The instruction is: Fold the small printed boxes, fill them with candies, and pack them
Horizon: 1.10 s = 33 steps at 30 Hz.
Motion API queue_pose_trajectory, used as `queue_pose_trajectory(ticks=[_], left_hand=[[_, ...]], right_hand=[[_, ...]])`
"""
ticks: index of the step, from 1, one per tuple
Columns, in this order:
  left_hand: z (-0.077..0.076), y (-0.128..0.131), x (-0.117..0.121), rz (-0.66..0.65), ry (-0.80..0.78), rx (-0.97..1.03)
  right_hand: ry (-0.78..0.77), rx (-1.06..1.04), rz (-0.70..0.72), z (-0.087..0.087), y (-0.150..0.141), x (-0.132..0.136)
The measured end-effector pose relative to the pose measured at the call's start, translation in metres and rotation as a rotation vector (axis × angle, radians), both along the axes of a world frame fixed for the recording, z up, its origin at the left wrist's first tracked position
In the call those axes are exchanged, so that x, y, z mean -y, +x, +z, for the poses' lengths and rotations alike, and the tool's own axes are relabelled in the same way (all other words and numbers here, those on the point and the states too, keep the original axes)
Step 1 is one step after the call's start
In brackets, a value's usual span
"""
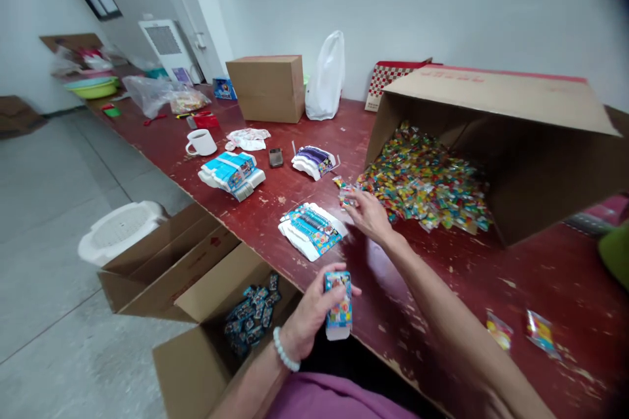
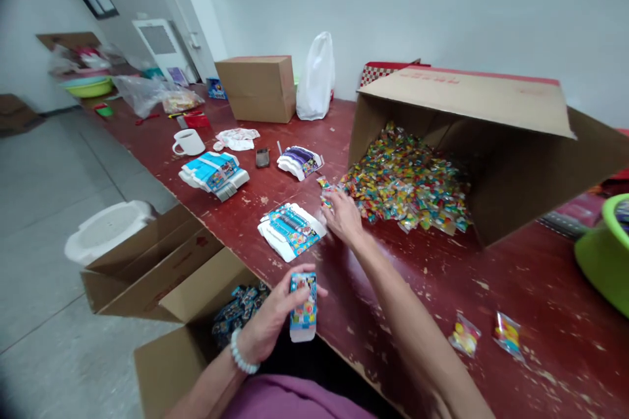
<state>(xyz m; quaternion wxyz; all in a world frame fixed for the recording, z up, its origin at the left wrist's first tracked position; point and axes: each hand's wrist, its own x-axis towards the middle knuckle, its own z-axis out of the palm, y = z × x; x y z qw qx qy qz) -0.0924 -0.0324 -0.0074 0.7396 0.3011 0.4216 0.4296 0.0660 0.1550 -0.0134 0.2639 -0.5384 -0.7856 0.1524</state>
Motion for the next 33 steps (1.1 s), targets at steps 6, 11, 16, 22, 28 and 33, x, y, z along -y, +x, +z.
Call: queue_pose_trajectory(ticks=[6, 11, 16, 22, 28, 33], left_hand=[[-0.030, -0.021, 0.017, 0.025, -0.067, -0.105], [-0.063, -0.041, 0.022, -0.031, -0.073, -0.117], [-0.059, -0.070, 0.019, -0.252, -0.058, -0.332], [-0.038, -0.107, 0.014, -0.628, 0.050, -0.645], [-0.046, -0.109, 0.014, -0.779, 0.051, -0.612], [-0.029, -0.088, 0.014, -0.509, -0.065, -0.268]], right_hand=[[0.033, 0.199, -0.111, -0.029, -0.048, -0.089], [0.049, 0.243, -0.068, -0.056, -0.040, -0.092], [0.071, 0.216, -0.004, -0.070, 0.011, -0.041], [0.017, 0.071, 0.152, -0.063, 0.086, 0.018], [0.064, 0.117, -0.059, -0.047, 0.102, 0.033], [0.070, 0.223, -0.126, -0.045, 0.075, 0.033]])
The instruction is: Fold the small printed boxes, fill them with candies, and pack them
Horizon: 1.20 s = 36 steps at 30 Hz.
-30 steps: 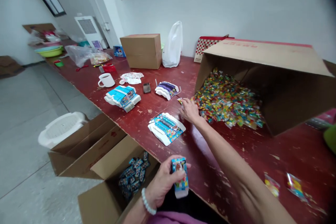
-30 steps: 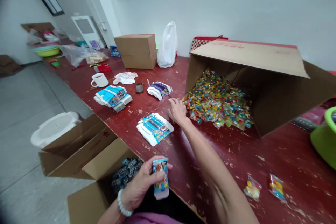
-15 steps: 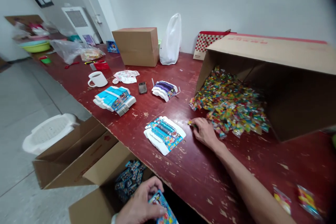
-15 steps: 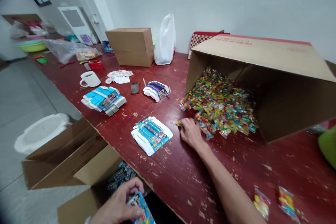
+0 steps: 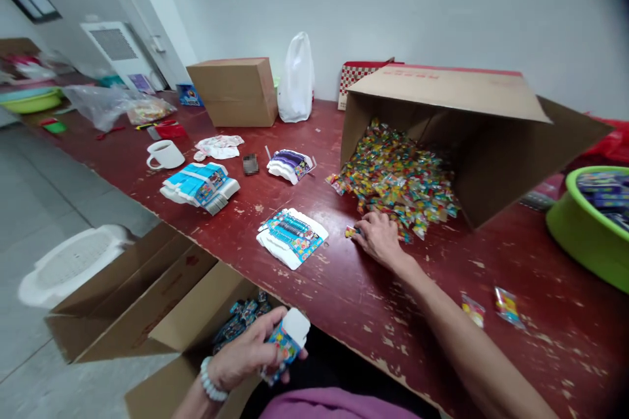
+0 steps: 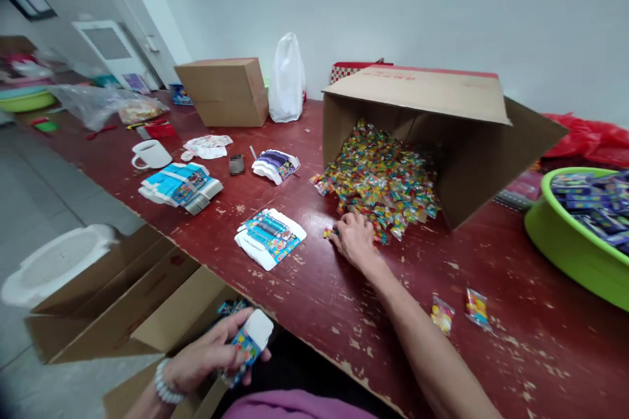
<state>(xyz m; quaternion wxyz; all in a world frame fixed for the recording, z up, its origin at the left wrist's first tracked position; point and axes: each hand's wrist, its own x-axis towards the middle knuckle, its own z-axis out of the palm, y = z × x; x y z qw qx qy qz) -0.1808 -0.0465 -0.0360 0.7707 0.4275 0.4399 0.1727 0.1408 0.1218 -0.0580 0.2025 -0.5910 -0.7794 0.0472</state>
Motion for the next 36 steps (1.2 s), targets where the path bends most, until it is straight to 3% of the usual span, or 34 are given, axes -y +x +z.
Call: queue_pose_trajectory(ticks=[4, 7, 11, 15, 19, 24, 29, 32, 36], left_hand=[[0.017, 0.025, 0.001, 0.276, 0.087, 0.033], [0.024, 0.041, 0.001, 0.380, 0.110, 0.039], [0.030, 0.059, 0.001, 0.300, 0.152, 0.015], [0.038, 0.076, 0.002, 0.191, 0.279, -0.070], [0.045, 0.086, 0.003, 0.181, 0.372, -0.159], [0.049, 0.088, 0.007, 0.256, 0.295, -0.042], [0.044, 0.092, 0.009, 0.335, 0.275, 0.061], [0.041, 0.094, 0.008, 0.420, 0.171, 0.192], [0.039, 0.096, 0.002, 0.565, -0.052, 0.286]], right_hand=[[-0.016, -0.014, 0.037, 0.009, -0.012, 0.012], [-0.067, -0.105, 0.145, 0.026, -0.019, 0.040], [-0.193, -0.481, 0.467, 0.058, -0.033, 0.092], [-0.289, -0.487, 0.630, 0.079, -0.042, 0.126], [-0.285, -0.517, 0.580, 0.081, -0.039, 0.131], [-0.256, -0.661, 0.344, 0.073, -0.039, 0.128], [-0.098, -0.550, 0.477, 0.069, -0.051, 0.137], [-0.065, -0.590, 0.472, 0.069, -0.051, 0.142], [-0.059, -0.756, 0.243, 0.064, -0.049, 0.148]])
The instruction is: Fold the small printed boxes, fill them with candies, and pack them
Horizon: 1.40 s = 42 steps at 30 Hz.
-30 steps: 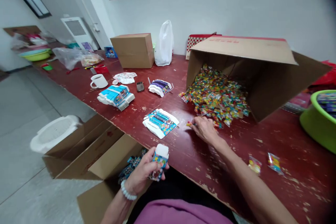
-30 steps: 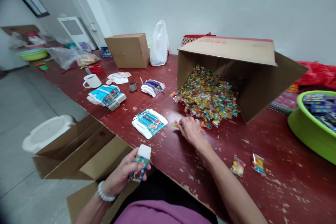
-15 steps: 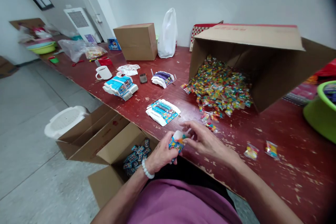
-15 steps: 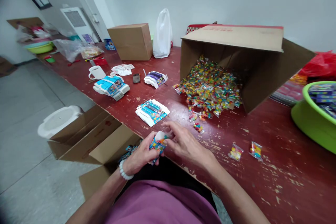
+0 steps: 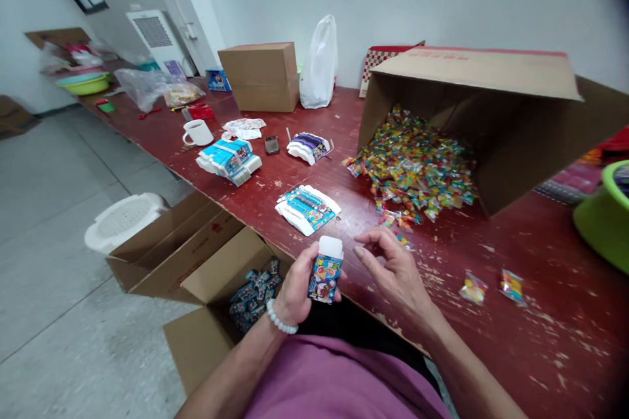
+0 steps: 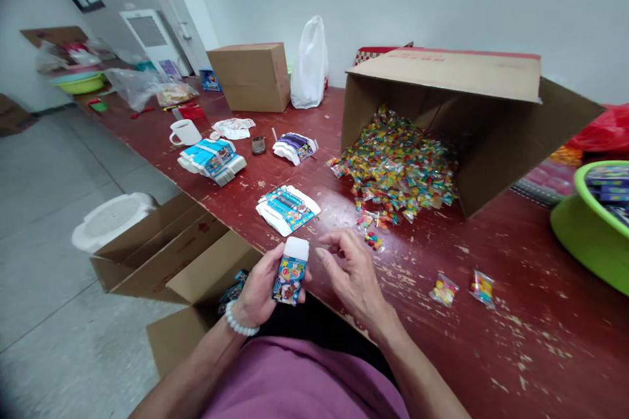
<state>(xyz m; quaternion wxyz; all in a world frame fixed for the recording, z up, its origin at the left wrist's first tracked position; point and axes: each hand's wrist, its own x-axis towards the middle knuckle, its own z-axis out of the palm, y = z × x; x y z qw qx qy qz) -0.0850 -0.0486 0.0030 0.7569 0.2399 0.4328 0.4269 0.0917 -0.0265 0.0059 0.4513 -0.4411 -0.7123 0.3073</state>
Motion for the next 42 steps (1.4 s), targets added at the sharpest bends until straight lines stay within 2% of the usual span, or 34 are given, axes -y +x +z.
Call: queue_pose_trajectory(ticks=[5, 8, 11, 13, 16, 19, 22, 24, 27, 30, 34, 37, 39, 42], left_hand=[[-0.006, 0.001, -0.002, 0.154, -0.109, 0.060], [-0.010, 0.002, 0.000, 0.193, -0.033, 0.006], [-0.012, 0.001, 0.002, 0.167, 0.058, -0.012], [-0.011, 0.001, 0.002, 0.145, 0.049, 0.011], [-0.009, -0.001, 0.000, 0.077, 0.012, 0.098], [-0.008, -0.004, -0.003, 0.005, -0.016, 0.167], [-0.009, -0.007, -0.004, -0.014, -0.057, 0.138], [-0.010, -0.007, -0.004, -0.015, -0.052, 0.077], [-0.012, -0.007, -0.004, -0.027, -0.002, 0.006], [-0.013, -0.007, -0.003, -0.046, 0.055, -0.020], [-0.011, -0.009, -0.002, -0.083, 0.098, -0.066], [-0.009, -0.011, -0.003, -0.099, 0.131, -0.115], [-0.008, -0.012, -0.003, -0.095, 0.145, -0.137], [-0.007, -0.012, -0.003, -0.058, 0.124, -0.086]], right_hand=[[-0.091, -0.128, 0.027, -0.015, -0.019, 0.013], [-0.138, -0.183, 0.050, -0.022, -0.027, 0.014], [-0.337, -0.329, 0.150, -0.028, -0.030, 0.008], [-0.485, -0.495, 0.165, -0.030, -0.031, 0.004], [-0.524, -0.548, 0.111, -0.028, -0.030, 0.000], [-0.425, -0.349, 0.172, -0.021, -0.024, -0.001], [-0.348, -0.195, 0.249, -0.015, -0.018, -0.001], [-0.445, -0.251, 0.282, -0.014, -0.020, -0.001], [-0.687, -0.478, 0.334, -0.012, -0.029, 0.001], [-0.766, -0.602, 0.357, -0.004, -0.037, 0.001], [-0.779, -0.640, 0.340, 0.012, -0.037, -0.003], [-0.716, -0.533, 0.272, 0.010, -0.034, -0.004], [-0.616, -0.414, 0.226, 0.004, -0.031, -0.003], [-0.366, -0.203, 0.194, -0.004, -0.029, 0.003]])
